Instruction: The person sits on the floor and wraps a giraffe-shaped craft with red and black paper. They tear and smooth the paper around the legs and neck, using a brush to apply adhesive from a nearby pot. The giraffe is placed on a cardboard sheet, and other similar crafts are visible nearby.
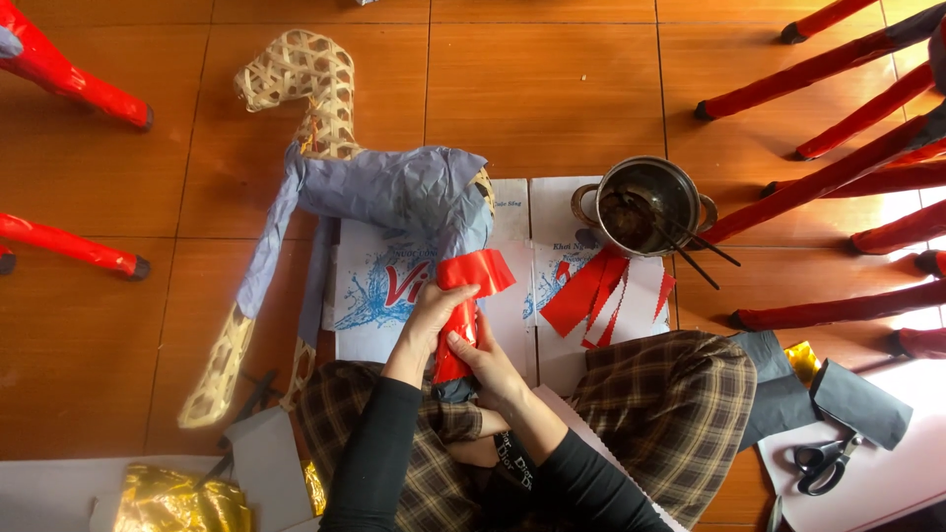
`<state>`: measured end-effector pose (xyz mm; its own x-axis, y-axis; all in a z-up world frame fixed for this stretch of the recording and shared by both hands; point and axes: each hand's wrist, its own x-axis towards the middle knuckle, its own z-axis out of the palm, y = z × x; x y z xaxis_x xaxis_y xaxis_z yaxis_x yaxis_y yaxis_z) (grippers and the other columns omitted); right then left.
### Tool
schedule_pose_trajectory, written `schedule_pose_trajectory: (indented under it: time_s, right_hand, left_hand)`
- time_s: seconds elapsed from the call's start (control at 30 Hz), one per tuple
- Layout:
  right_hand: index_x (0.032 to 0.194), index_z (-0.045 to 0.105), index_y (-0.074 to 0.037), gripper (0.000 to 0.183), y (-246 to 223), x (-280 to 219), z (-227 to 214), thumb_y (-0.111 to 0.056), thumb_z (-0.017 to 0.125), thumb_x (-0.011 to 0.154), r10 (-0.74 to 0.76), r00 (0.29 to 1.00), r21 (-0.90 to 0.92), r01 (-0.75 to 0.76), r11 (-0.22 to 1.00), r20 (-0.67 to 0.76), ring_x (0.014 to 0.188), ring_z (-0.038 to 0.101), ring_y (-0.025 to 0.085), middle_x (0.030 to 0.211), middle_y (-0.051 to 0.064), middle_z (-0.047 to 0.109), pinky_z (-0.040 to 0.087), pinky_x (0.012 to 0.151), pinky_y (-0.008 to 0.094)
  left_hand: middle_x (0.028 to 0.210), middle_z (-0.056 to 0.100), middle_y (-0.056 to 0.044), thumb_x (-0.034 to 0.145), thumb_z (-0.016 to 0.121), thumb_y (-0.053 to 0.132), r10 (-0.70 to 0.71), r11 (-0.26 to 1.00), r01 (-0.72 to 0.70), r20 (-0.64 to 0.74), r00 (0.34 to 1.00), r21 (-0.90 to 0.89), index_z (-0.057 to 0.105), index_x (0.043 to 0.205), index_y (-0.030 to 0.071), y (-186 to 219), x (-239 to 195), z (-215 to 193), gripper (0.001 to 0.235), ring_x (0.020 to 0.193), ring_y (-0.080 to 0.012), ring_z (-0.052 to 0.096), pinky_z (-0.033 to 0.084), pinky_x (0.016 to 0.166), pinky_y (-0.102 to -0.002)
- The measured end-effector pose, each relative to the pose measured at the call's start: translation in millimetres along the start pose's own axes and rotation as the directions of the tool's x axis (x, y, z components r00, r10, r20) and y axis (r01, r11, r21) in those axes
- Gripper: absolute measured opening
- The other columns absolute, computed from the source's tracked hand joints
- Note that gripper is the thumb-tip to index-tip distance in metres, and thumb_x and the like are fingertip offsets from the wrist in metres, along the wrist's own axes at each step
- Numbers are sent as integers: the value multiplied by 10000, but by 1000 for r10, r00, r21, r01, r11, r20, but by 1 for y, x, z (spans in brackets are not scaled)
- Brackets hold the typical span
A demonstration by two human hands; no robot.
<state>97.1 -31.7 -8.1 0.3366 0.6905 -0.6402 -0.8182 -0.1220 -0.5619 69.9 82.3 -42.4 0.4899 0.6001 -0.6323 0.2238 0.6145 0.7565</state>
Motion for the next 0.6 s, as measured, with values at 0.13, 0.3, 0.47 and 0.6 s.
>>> schedule_pose_trajectory:
  time_s: [0.13,0.3,0.47,0.6]
  right_hand:
    - [1583,181,-209,1033,5,22,-24,-267,841,790,86,993,6,-87,996,84,1178,564,480,1416,368,420,503,923,585]
    - [1548,226,42,1006,-10,82,-42,-587,646,885,105,978,270,-152,951,182,1448,228,479,1572,319,217,220,1142,622]
    - [1558,-92,-131,1045,8,131,-85,-112,736,921,-101,962,552,229,802,-253,1361,414,260,1373,119,557,112,1173,571]
    - [1553,-56,-88,1047,-5,117,-79,-125,763,902,-55,967,526,182,831,-248,1433,321,232,1385,78,539,39,1181,557]
  left_hand:
    - [826,700,-148,640,919,182,115,980,-107,-34,993,167,651,1030,-1,-17,14,-3,507,730,-261,704,555,685,-408]
    - [876,668,-153,651,845,118,168,971,-159,-38,985,177,609,1084,-26,-8,2,5,513,808,-282,679,525,751,-415]
    - [1146,641,-163,703,906,468,142,972,-138,-4,990,189,506,1316,69,-3,5,4,833,1113,-306,629,457,971,-440]
    - [1439,422,-316,711,864,390,226,935,-220,9,974,279,205,1540,70,25,-26,11,1106,1375,-476,394,289,1141,-559]
